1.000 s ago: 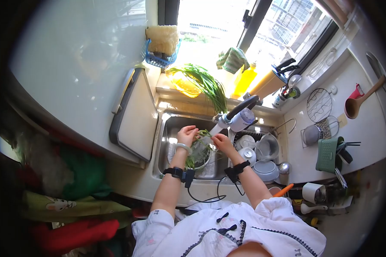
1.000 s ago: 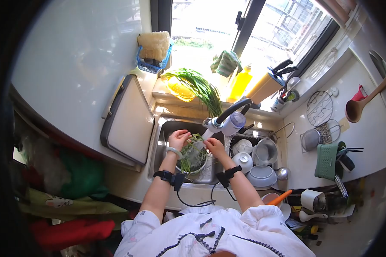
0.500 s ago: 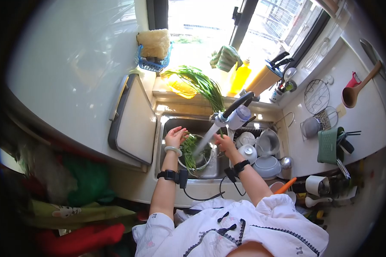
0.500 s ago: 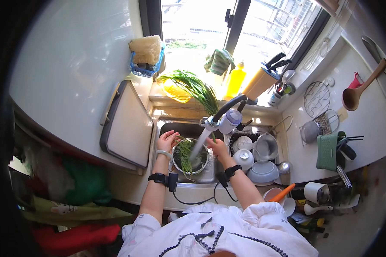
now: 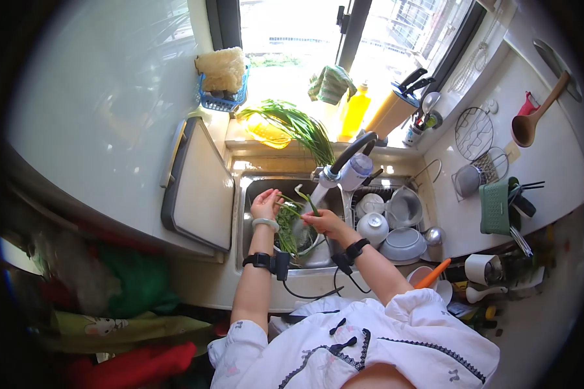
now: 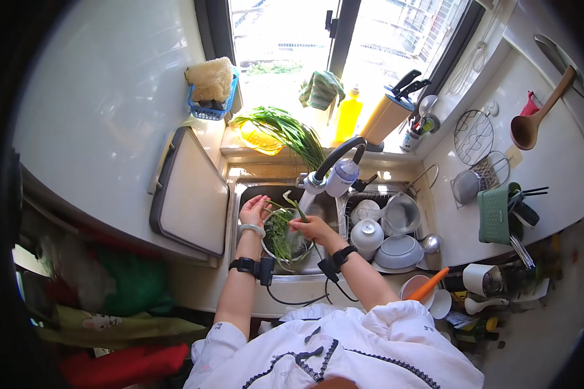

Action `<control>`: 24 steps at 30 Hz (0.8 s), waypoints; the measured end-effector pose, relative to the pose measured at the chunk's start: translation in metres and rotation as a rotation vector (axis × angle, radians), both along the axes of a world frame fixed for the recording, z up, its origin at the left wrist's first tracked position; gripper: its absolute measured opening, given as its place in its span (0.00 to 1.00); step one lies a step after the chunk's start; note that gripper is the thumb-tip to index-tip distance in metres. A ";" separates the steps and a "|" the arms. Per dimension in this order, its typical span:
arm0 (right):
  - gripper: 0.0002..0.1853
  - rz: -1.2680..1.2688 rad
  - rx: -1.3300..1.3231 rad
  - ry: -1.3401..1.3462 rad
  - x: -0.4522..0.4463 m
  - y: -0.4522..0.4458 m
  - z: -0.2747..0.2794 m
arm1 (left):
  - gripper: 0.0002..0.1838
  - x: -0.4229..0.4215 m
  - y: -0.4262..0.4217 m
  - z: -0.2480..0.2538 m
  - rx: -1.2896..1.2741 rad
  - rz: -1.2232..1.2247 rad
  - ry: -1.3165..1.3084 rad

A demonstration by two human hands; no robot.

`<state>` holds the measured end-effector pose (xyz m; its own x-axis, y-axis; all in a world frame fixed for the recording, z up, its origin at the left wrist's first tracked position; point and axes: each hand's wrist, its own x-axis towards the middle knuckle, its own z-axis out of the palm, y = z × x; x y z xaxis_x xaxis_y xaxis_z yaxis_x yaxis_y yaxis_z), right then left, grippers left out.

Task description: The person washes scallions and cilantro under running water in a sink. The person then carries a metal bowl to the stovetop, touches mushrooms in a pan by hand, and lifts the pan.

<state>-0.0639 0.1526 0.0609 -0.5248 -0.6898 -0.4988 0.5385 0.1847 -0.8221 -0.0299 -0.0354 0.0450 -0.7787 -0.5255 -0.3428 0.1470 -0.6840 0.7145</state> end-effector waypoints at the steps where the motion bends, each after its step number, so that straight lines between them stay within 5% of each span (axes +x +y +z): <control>1: 0.12 0.009 -0.021 -0.047 -0.002 0.006 0.001 | 0.11 0.000 -0.006 -0.007 -0.004 0.049 -0.025; 7: 0.12 -0.140 0.061 -0.082 -0.012 0.028 -0.001 | 0.11 0.015 -0.029 -0.030 -0.018 0.185 -0.103; 15: 0.11 -0.246 -0.088 0.037 -0.019 0.011 0.001 | 0.09 0.036 -0.029 -0.036 -0.372 -0.099 -0.280; 17: 0.11 -0.249 -0.116 -0.019 -0.021 0.007 0.007 | 0.12 0.045 -0.011 -0.001 -1.479 -0.629 -0.665; 19: 0.11 -0.195 -0.117 -0.017 -0.023 0.003 0.012 | 0.14 0.039 0.010 -0.003 -1.843 -0.545 -0.288; 20: 0.11 -0.148 -0.120 -0.014 -0.023 0.001 0.014 | 0.14 0.032 0.021 -0.007 -1.842 -0.543 -0.291; 22: 0.12 -0.145 -0.104 -0.004 -0.023 -0.001 0.010 | 0.13 0.014 0.038 -0.021 -0.559 -0.787 0.147; 24: 0.13 -0.144 -0.086 0.018 -0.029 -0.002 0.006 | 0.13 0.007 0.046 -0.039 -0.564 -0.770 0.110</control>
<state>-0.0928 0.1507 0.0670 -0.6301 -0.6465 -0.4302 0.5391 0.0346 -0.8415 -0.0225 0.0102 0.0064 -0.9918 0.0782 -0.1008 -0.1135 -0.1808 0.9769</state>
